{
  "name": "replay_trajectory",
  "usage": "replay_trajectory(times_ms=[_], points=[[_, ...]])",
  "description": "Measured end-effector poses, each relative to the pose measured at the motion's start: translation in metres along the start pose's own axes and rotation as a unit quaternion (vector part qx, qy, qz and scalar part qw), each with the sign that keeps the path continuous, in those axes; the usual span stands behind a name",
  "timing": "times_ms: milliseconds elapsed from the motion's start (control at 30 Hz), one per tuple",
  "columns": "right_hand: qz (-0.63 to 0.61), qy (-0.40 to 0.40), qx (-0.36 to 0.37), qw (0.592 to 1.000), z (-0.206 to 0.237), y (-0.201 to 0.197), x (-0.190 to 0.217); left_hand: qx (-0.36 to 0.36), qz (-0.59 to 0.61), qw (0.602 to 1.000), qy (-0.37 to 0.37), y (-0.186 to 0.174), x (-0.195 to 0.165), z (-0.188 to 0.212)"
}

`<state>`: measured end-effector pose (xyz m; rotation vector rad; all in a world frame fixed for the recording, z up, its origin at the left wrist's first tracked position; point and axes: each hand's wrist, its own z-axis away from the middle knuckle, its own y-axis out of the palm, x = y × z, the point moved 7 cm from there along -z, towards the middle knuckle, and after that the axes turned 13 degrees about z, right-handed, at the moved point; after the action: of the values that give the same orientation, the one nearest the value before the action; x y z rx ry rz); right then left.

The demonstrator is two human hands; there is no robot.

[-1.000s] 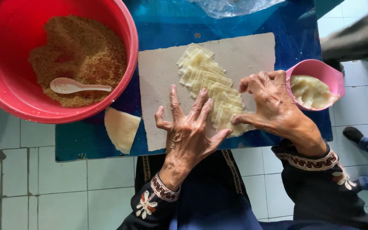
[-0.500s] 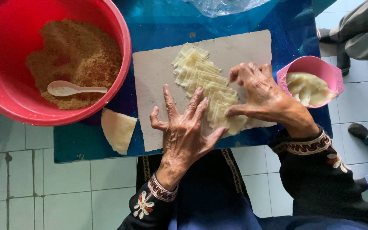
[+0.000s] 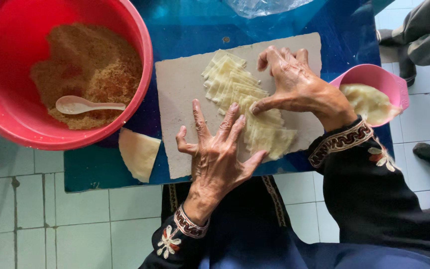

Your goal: The person folds triangular dough wrappers and fills them with a brown sugar mixture. They take a folded wrapper, spoon brown sugar from a red bowl onto the dough, then pinch and fold the wrapper closed, placing finished pieces aside while working through a stack of prepared wrappers on the table.

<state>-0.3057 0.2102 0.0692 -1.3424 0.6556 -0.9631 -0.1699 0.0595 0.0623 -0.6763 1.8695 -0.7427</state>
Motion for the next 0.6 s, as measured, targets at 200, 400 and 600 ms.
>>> replay_trajectory(times_ms=[200, 400, 600], points=[[-0.044, 0.075, 0.003, 0.996, -0.016, 0.002, -0.009, 0.001, -0.014, 1.000, 0.001, 0.000, 0.000, -0.001], [-0.009, 0.099, 0.014, 0.995, -0.041, 0.002, -0.013, 0.005, -0.011, 1.000, -0.002, -0.003, 0.001, -0.002], [-0.021, 0.085, -0.019, 0.996, -0.070, 0.001, -0.015, 0.005, -0.007, 1.000, -0.001, -0.003, 0.003, -0.003]])
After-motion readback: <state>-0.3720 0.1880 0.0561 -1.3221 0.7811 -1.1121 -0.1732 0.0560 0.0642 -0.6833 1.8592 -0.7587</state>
